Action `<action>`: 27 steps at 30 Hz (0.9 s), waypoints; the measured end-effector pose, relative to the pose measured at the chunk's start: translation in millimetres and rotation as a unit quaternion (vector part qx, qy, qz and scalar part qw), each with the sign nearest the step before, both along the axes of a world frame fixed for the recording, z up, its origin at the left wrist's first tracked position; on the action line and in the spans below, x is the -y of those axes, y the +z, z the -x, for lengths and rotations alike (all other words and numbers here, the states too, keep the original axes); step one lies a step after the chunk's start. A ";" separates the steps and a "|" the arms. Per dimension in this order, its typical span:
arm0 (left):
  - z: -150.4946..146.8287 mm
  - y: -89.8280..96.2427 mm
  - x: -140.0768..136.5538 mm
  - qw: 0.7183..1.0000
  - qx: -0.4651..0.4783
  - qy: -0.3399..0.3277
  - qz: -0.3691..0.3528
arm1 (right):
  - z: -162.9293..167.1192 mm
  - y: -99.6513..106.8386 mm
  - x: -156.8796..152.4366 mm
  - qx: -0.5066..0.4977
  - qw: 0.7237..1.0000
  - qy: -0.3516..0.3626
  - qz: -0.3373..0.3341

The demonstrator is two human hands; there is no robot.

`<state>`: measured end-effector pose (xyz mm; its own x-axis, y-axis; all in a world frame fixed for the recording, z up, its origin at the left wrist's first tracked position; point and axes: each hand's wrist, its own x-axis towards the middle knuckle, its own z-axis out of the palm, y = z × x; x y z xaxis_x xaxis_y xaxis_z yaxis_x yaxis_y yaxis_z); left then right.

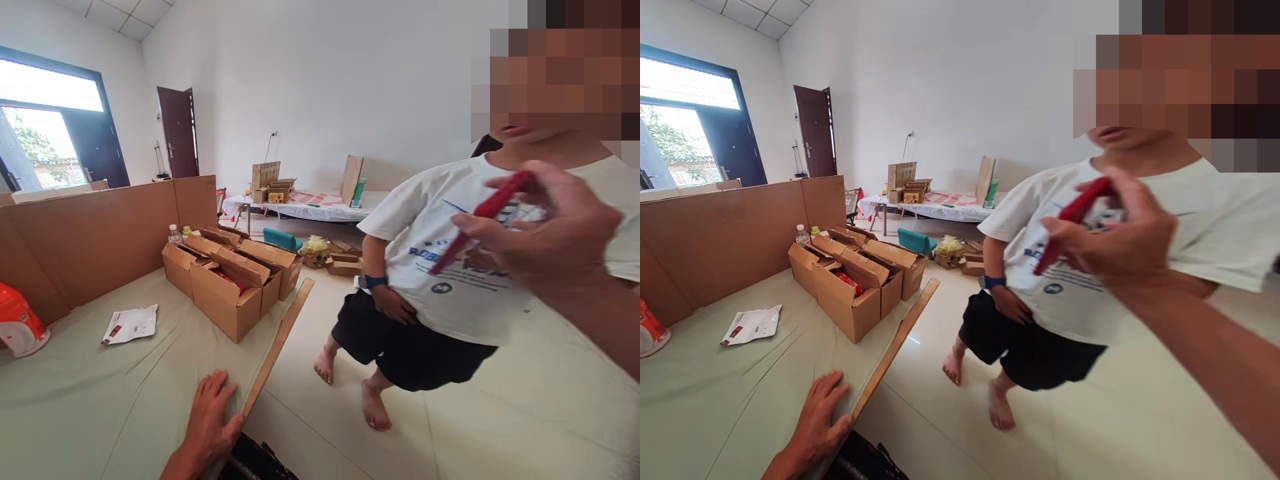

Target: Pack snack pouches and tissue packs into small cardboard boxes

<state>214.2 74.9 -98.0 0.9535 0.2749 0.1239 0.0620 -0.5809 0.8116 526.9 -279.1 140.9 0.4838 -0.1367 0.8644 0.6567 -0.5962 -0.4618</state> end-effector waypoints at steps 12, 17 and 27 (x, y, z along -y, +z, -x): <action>6.3 90.7 54.1 0.855 0.072 -0.025 0.513 | 169.9 -63.5 -231.5 -0.408 0.377 0.818 -0.152; 38.2 96.6 66.8 0.695 0.146 -0.097 0.698 | 191.3 -106.4 -265.2 -0.445 0.265 0.846 -0.130; 40.5 81.5 69.8 0.684 0.206 0.032 0.699 | 188.7 -118.1 -270.1 -0.399 0.538 0.725 -0.159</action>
<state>173.7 5.1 -16.5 0.8971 0.4393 -0.0475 -0.3507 0.7734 0.5280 338.2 -9.0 22.7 0.4805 0.8056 0.3465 -0.1583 0.4683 -0.8693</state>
